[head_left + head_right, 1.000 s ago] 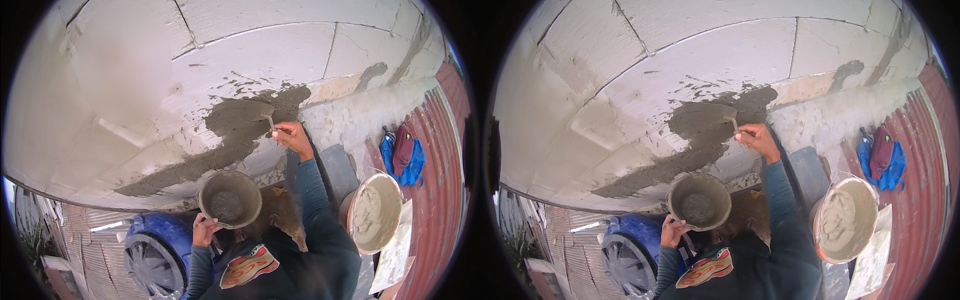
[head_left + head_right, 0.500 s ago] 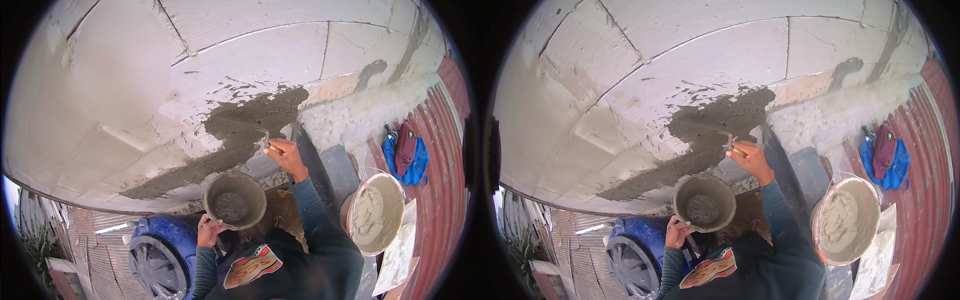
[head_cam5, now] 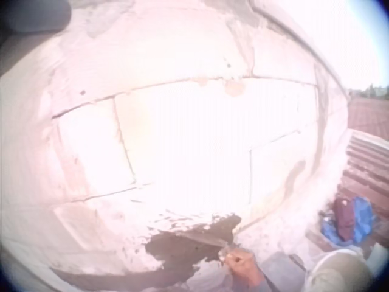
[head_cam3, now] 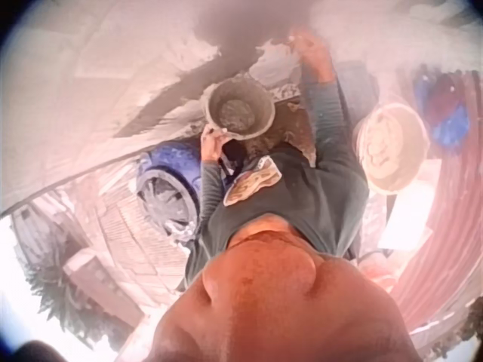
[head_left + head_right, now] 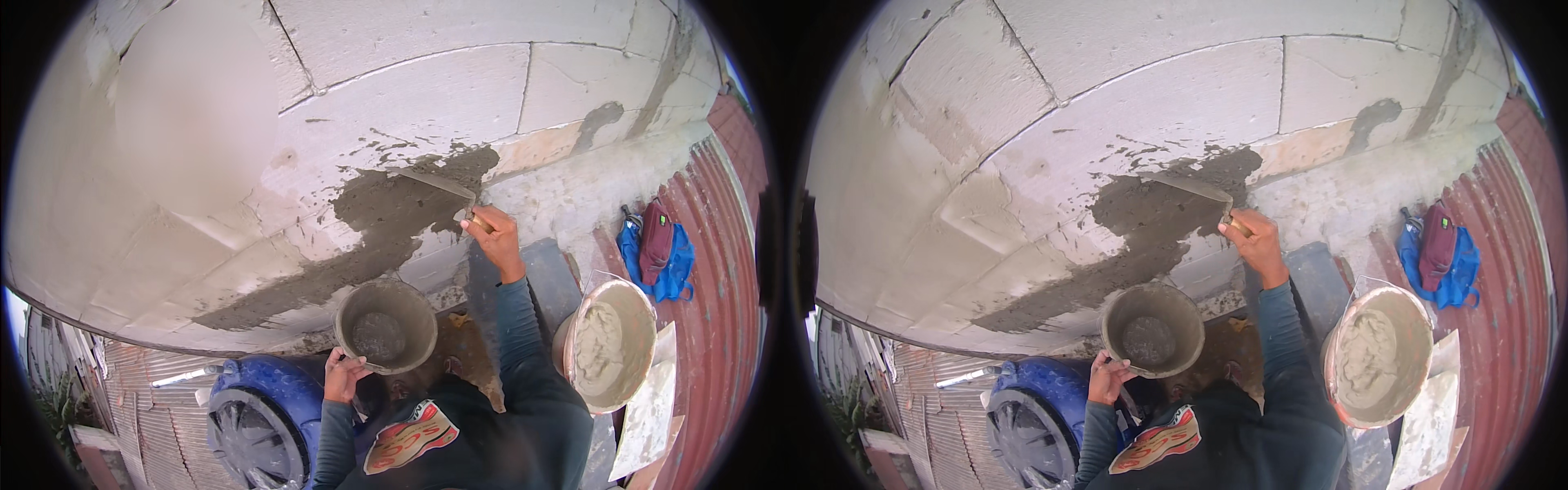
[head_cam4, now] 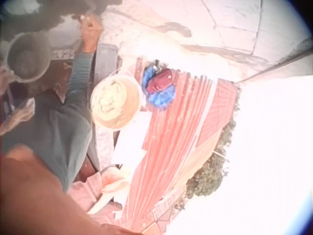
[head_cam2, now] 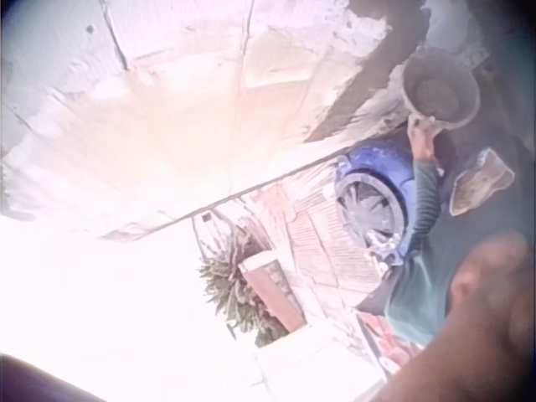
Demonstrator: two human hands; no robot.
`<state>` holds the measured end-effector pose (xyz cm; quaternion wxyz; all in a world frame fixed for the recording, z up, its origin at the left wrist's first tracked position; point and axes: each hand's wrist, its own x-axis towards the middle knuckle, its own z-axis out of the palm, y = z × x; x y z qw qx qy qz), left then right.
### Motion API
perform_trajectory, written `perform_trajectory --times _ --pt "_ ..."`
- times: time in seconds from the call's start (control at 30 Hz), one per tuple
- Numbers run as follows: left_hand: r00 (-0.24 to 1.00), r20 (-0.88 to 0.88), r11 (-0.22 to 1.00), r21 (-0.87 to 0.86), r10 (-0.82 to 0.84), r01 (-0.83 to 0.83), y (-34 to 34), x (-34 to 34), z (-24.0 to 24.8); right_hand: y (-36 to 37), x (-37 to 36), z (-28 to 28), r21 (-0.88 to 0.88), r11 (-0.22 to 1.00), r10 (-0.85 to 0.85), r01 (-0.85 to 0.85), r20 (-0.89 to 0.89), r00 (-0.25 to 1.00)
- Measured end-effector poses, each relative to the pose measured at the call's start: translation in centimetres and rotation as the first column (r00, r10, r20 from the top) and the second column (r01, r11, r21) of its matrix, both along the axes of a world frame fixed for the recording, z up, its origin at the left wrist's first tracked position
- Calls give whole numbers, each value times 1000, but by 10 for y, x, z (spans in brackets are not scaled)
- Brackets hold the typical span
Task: The person applies mortar to a brick wall using a trowel, scooping the material from a bucket and spreading it onto the joints between the blocks.
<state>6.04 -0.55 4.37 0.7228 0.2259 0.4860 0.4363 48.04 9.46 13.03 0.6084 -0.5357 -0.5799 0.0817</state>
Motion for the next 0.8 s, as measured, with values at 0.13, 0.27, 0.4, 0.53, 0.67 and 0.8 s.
perform_trajectory --times 0.13,0.27,0.4,0.53,0.67,0.8 --pt "997 43 998 11 -60 59 14 9 -14 -16 2 17 5 999 -46 46 63 997" --pt "993 31 993 16 -114 114 27 30 -1 -58 -19 10 -67 996 62 -55 115 991" --pt "990 72 991 57 -121 117 30 39 -11 -117 -58 -30 -514 850 269 -118 228 936" --pt "992 80 994 47 -98 94 30 37 -15 -140 -69 -54 -705 701 300 -104 159 940" --pt "994 58 995 30 -98 96 30 24 -19 -126 -64 -45 -462 884 111 -71 60 992" --pt "998 16 998 12 -69 68 16 11 -24 -107 -76 -55 -355 935 -105 18 -228 968"
